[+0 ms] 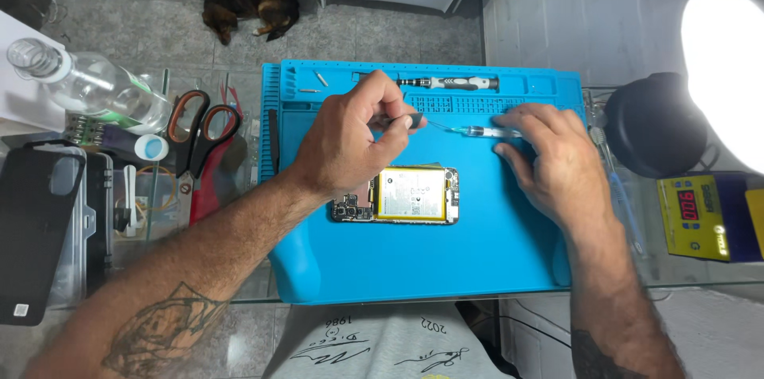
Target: The person is disassembling a mobile phone on a blue work mat, using a pry tool and applying liquid from a syringe to remove the battery and internal components.
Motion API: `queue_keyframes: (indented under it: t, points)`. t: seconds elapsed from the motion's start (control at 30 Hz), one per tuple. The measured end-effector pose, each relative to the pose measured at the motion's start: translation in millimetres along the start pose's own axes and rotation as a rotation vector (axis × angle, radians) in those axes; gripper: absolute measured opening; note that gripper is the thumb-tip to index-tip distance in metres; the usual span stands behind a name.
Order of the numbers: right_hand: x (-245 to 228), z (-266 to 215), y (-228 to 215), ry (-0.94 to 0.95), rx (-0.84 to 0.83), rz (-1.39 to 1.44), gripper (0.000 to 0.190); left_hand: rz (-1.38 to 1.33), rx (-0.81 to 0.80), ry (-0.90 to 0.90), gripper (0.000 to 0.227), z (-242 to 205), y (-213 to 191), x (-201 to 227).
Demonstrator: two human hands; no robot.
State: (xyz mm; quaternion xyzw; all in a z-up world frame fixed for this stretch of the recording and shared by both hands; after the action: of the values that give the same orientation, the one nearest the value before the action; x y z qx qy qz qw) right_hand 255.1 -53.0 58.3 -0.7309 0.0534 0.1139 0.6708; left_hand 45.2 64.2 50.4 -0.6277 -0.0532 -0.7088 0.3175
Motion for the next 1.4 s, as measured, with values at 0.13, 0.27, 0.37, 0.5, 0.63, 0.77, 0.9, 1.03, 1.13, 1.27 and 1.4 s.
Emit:
queue_keyframes:
  t: [0.13, 0.27, 0.37, 0.5, 0.63, 0.77, 0.9, 1.03, 1.13, 1.27, 1.4]
  points:
    - [3.5, -7.5, -3.8, -0.01, 0.09, -0.001, 0.02, 0.02, -0.009, -0.01, 0.012, 3.7, 1.2, 0.9]
    - [-5.4, -40.1, -13.6, 0.1, 0.145, 0.064, 0.015, 0.118, 0.009, -0.053, 0.013, 1.0, -1.1, 5.1]
    - [-7.1, -69.3, -12.2, 0.242, 0.197, 0.174, 0.016, 0.158, -0.035, -0.046, 0.017, 0.4, 4.6, 11.2]
    - [-11.0, -99.9, -0.9, 0.262, 0.346, 0.492, 0.021, 0.222, -0.077, -0.13, 0.021, -0.3, 20.0, -4.0]
    - [7.8, -105.3, 19.2, 0.257, 0.445, 0.695, 0.029, 0.22, -0.085, -0.185, 0.023, 1.9, 21.7, -18.4]
    - [18.1, -99.8, 22.7, 0.187, 0.546, 0.943, 0.038, 0.249, -0.073, -0.252, 0.022, 2.5, 17.3, -40.8]
    - [11.5, -86.8, 10.9, 0.121, 0.572, 0.946, 0.027, 0.336, -0.095, -0.244, 0.022, 4.1, 19.1, -50.0]
    - [8.2, -69.3, 2.5, 0.036, 0.595, 1.057, 0.029, 0.349, -0.129, -0.297, 0.027, 3.3, 21.9, -58.5]
    - [19.8, -70.4, 12.0, 0.087, 0.615, 1.222, 0.023, 0.313, -0.115, -0.08, 0.024, 1.1, 20.8, -22.7]
    - [24.6, -79.0, 12.4, 0.127, 0.691, 1.166, 0.048, 0.315, -0.201, -0.197, 0.016, 0.9, 23.8, -14.1]
    - [32.1, -85.1, 16.6, 0.079, 0.77, 1.082, 0.045, 0.359, -0.358, -0.33, 0.016, -2.6, 45.5, -27.0]
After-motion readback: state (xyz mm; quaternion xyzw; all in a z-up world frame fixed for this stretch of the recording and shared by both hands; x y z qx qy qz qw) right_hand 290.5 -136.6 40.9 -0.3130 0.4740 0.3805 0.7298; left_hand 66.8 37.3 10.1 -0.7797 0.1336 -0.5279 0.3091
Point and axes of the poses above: each hand's wrist, its own z-axis towards the middle knuckle, its own y-axis out of the palm, x = y × z, the point moved 10 cm from there along z, towards the middle knuckle, and after that the axes turned 15 degrees about -x, right-handed, at the moved point
